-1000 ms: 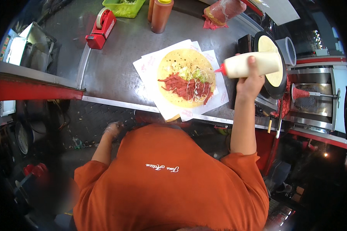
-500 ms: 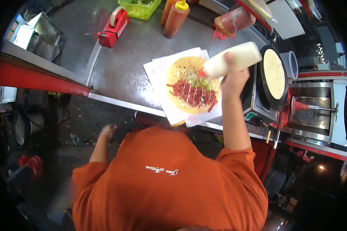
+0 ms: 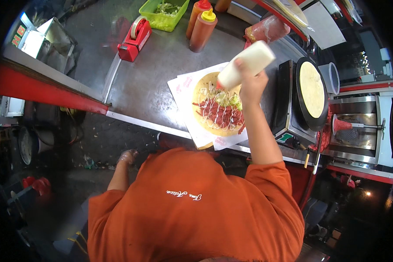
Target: The person cooks shredded meat on a flat griddle and places it onto a tortilla with shredded cabbage. They add sauces from squeeze bottles, place a second tortilla on top, and wrap the assembled taco in paper.
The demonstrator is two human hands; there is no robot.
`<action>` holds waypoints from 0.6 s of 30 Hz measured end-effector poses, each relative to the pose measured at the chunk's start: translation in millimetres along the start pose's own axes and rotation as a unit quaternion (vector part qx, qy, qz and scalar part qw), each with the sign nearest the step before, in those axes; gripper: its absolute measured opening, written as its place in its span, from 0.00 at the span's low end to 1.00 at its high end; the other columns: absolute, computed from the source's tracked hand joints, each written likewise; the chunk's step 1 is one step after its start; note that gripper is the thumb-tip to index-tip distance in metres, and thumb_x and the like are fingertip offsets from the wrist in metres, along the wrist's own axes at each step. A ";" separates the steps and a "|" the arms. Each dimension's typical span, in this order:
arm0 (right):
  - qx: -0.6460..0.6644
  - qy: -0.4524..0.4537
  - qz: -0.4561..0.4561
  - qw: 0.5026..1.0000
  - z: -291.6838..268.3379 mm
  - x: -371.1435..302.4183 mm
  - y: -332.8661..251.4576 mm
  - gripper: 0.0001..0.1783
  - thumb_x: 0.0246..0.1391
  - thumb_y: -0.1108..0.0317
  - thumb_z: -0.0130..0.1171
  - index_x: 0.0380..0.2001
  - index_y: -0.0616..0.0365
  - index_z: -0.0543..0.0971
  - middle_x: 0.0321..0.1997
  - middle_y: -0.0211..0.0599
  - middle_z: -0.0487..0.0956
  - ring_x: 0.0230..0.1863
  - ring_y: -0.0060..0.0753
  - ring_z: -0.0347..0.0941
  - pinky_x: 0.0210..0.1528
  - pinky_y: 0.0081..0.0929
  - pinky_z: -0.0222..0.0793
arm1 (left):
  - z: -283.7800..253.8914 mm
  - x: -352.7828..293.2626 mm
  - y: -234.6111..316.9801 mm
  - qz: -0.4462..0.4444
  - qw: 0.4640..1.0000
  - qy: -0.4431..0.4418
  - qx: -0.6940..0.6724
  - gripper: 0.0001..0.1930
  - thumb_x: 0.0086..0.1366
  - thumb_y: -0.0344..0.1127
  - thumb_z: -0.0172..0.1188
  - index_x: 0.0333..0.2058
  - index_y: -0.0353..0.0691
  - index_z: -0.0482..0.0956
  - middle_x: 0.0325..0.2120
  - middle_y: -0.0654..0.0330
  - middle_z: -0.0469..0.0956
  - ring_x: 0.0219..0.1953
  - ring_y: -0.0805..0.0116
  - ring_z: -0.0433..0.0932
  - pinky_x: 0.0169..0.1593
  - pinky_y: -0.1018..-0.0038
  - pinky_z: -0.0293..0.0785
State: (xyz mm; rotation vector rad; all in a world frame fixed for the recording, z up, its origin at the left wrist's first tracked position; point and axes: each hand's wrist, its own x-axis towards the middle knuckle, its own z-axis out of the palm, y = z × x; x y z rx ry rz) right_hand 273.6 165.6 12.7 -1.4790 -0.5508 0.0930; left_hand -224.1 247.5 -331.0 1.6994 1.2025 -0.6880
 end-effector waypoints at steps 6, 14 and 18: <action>0.099 0.032 -0.026 0.994 -27.1 16.1 10.3 0.17 0.50 0.66 0.74 0.39 0.65 0.82 0.37 0.39 0.84 0.38 0.26 0.81 0.42 0.26 0.76 | 0.4 12.2 3.5 -0.021 1.000 -0.008 -0.010 0.20 0.71 0.49 0.54 0.55 0.46 0.79 0.53 0.51 0.79 0.57 0.49 0.77 0.59 0.60 0.72; -0.028 0.068 -0.002 0.997 -73.7 30.7 10.1 0.18 0.49 0.65 0.75 0.38 0.67 0.82 0.37 0.38 0.84 0.39 0.25 0.80 0.43 0.27 0.76 | 3.7 37.7 9.2 0.028 0.999 0.017 0.043 0.19 0.71 0.47 0.55 0.55 0.49 0.79 0.54 0.51 0.79 0.58 0.50 0.76 0.60 0.59 0.71; -0.027 0.104 -0.045 0.993 -88.8 34.5 5.7 0.16 0.50 0.68 0.74 0.38 0.66 0.81 0.38 0.38 0.84 0.37 0.26 0.80 0.42 0.27 0.76 | 1.8 50.3 13.9 0.050 0.996 0.007 0.079 0.21 0.71 0.50 0.54 0.54 0.44 0.79 0.54 0.50 0.78 0.59 0.48 0.74 0.60 0.59 0.71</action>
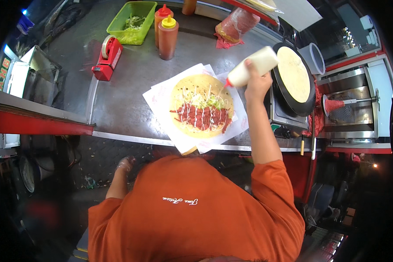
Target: The person cooks shredded meat on a flat griddle and places it onto a tortilla with shredded cabbage. They add sauces from squeeze bottles, place a second tortilla on top, and wrap the assembled taco in paper.
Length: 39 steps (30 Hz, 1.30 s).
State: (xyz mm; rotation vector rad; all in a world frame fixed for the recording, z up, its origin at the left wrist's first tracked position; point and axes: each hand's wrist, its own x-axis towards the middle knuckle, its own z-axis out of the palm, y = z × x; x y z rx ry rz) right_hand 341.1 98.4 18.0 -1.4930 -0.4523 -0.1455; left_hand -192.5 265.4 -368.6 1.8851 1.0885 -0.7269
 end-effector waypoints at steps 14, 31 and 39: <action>-0.056 -0.028 0.087 0.994 -50.9 -45.3 -31.5 0.16 0.50 0.68 0.74 0.39 0.65 0.82 0.38 0.39 0.85 0.37 0.27 0.82 0.43 0.27 0.77 | 33.0 53.9 -34.5 0.083 0.995 0.018 0.043 0.22 0.72 0.42 0.55 0.61 0.41 0.73 0.57 0.51 0.77 0.59 0.53 0.75 0.61 0.67 0.70; -0.076 -0.126 0.143 0.979 14.0 -93.3 -46.0 0.18 0.50 0.67 0.74 0.41 0.66 0.82 0.39 0.39 0.84 0.38 0.26 0.81 0.43 0.27 0.77 | -24.4 -4.4 -0.1 0.005 0.997 0.021 -0.071 0.26 0.73 0.48 0.54 0.62 0.37 0.70 0.58 0.48 0.75 0.62 0.51 0.72 0.63 0.64 0.68; -0.072 -0.199 0.155 0.965 63.7 -96.3 -36.8 0.18 0.50 0.67 0.75 0.40 0.67 0.81 0.41 0.40 0.83 0.40 0.28 0.80 0.44 0.26 0.76 | 1.4 -41.1 -24.4 -0.038 0.995 0.047 -0.078 0.25 0.71 0.49 0.57 0.59 0.40 0.74 0.57 0.48 0.76 0.61 0.49 0.73 0.63 0.61 0.69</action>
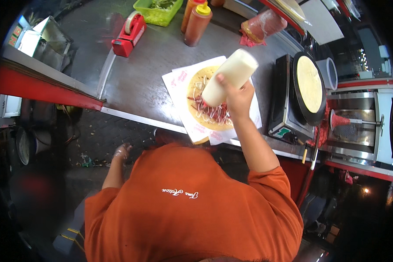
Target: The person cooks shredded meat on a flat griddle and places it onto a tortilla with shredded cabbage. They add sauces from squeeze bottles, place a second tortilla on top, and wrap the assembled taco in paper.
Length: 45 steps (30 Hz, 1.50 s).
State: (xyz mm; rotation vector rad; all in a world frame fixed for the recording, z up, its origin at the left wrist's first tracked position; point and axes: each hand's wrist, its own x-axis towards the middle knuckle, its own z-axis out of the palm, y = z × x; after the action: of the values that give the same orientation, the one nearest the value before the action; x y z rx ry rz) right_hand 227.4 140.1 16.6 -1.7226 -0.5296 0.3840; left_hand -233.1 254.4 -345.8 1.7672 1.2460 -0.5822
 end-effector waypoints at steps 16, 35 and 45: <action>-0.047 0.094 -0.055 0.993 -47.3 -5.9 3.8 0.16 0.52 0.69 0.72 0.41 0.67 0.81 0.40 0.39 0.85 0.38 0.28 0.82 0.43 0.25 0.77 | -137.8 -196.7 286.7 0.426 0.813 -0.274 -0.287 0.19 0.76 0.41 0.48 0.56 0.34 0.75 0.46 0.56 0.84 0.51 0.65 0.80 0.57 0.71 0.72; 0.145 0.123 -0.119 0.975 -73.6 1.8 5.9 0.17 0.51 0.65 0.75 0.39 0.65 0.83 0.38 0.39 0.85 0.38 0.26 0.82 0.41 0.27 0.79 | -91.5 -216.3 421.5 0.467 0.831 -0.302 0.018 0.20 0.76 0.45 0.50 0.59 0.41 0.73 0.53 0.56 0.80 0.56 0.60 0.77 0.62 0.68 0.70; 0.129 0.150 0.000 0.980 -123.7 -7.9 28.4 0.19 0.50 0.67 0.73 0.43 0.65 0.83 0.37 0.38 0.86 0.39 0.25 0.82 0.44 0.28 0.78 | -60.2 -195.0 391.3 0.279 0.798 -0.414 -0.337 0.25 0.77 0.43 0.47 0.62 0.28 0.67 0.52 0.48 0.78 0.58 0.56 0.75 0.64 0.63 0.68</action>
State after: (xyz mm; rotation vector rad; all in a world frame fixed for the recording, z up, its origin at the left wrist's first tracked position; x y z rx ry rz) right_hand 289.5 29.2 15.0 -1.4930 -0.2487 0.1779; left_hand 42.9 160.6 -14.6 0.9721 0.2098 -0.4001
